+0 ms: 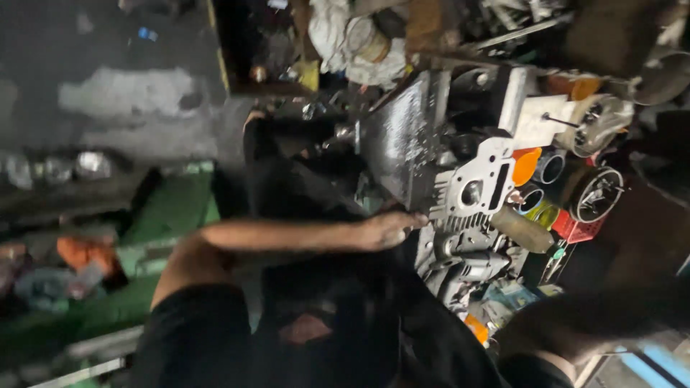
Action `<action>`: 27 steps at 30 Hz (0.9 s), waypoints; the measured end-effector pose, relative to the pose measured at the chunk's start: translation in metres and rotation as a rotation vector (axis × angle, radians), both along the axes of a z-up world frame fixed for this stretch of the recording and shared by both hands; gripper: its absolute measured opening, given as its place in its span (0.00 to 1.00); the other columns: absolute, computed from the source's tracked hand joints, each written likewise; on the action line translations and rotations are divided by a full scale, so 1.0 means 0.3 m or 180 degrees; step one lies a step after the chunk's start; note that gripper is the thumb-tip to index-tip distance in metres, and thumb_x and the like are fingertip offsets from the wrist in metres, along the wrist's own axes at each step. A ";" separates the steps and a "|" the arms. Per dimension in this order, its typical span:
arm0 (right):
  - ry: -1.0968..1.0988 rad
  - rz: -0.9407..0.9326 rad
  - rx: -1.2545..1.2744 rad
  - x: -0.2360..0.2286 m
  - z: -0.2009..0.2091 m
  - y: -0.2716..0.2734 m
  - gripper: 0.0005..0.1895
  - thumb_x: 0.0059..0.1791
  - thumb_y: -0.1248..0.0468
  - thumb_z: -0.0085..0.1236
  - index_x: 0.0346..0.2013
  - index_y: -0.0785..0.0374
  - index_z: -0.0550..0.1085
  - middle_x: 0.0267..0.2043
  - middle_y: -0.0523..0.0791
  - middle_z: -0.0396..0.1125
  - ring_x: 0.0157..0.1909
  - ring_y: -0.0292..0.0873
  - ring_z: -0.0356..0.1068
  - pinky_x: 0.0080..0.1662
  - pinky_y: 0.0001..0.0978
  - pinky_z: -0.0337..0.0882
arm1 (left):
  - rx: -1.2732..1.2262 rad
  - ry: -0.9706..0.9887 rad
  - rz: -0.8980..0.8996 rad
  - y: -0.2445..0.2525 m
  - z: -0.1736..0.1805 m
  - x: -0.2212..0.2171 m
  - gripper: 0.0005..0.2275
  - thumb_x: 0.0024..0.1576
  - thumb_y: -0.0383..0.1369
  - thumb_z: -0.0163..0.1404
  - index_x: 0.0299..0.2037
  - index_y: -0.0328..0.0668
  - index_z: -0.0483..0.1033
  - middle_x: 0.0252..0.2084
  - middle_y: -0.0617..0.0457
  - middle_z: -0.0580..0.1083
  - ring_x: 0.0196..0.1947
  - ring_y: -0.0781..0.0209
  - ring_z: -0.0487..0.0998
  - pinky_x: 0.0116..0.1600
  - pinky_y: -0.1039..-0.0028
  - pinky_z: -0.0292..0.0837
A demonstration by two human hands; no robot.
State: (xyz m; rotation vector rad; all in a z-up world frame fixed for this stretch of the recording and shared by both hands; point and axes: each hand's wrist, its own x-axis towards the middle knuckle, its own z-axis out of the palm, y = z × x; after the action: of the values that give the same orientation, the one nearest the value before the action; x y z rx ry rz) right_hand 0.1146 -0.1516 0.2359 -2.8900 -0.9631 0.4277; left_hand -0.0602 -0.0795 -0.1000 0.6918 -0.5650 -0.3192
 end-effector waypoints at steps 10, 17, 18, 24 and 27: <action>-0.0265 -0.0892 0.0991 -0.171 0.081 -0.176 0.16 0.48 0.60 0.68 0.45 0.62 0.73 0.54 0.52 0.66 0.54 0.55 0.65 0.54 0.47 0.67 | 0.2003 0.1245 -0.1650 0.292 0.222 0.230 0.33 0.62 0.52 0.53 0.72 0.43 0.59 0.71 0.38 0.56 0.70 0.40 0.54 0.69 0.54 0.50; -0.1197 -0.2072 0.3436 -0.348 -0.083 -0.249 0.14 0.50 0.61 0.66 0.43 0.64 0.72 0.47 0.52 0.69 0.46 0.53 0.69 0.47 0.42 0.72 | 0.5902 -0.1172 0.0363 0.650 -0.224 0.123 0.34 0.55 0.65 0.42 0.58 0.44 0.68 0.50 0.37 0.78 0.52 0.36 0.78 0.53 0.50 0.73; -0.1309 -0.2134 0.3613 -0.380 -0.087 -0.265 0.14 0.50 0.61 0.66 0.43 0.65 0.71 0.46 0.52 0.69 0.45 0.52 0.70 0.46 0.42 0.72 | 0.5273 -0.2176 0.1632 0.718 -0.267 0.058 0.34 0.52 0.65 0.41 0.51 0.41 0.67 0.49 0.36 0.79 0.51 0.35 0.78 0.51 0.52 0.73; -0.1695 -0.2281 0.3869 -0.547 -0.083 -0.255 0.13 0.52 0.62 0.64 0.42 0.67 0.70 0.40 0.51 0.72 0.38 0.50 0.74 0.40 0.38 0.76 | 0.5504 -0.0386 -0.1998 0.906 -0.006 0.074 0.27 0.68 0.52 0.37 0.60 0.32 0.70 0.54 0.28 0.74 0.54 0.33 0.76 0.59 0.53 0.70; -0.1573 -0.2197 0.3750 -0.570 -0.076 -0.197 0.14 0.48 0.68 0.70 0.39 0.67 0.70 0.38 0.54 0.72 0.38 0.51 0.74 0.41 0.41 0.76 | 0.5303 -0.0329 -0.2721 0.854 0.414 0.318 0.22 0.65 0.48 0.40 0.59 0.43 0.73 0.44 0.37 0.78 0.46 0.42 0.80 0.52 0.59 0.76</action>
State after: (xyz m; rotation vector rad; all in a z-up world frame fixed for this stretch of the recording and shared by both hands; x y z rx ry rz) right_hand -0.0563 -0.2107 0.2132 -1.9675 -0.0481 -0.6933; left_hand 0.0351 0.1768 0.0242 2.0503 -0.5890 -1.6543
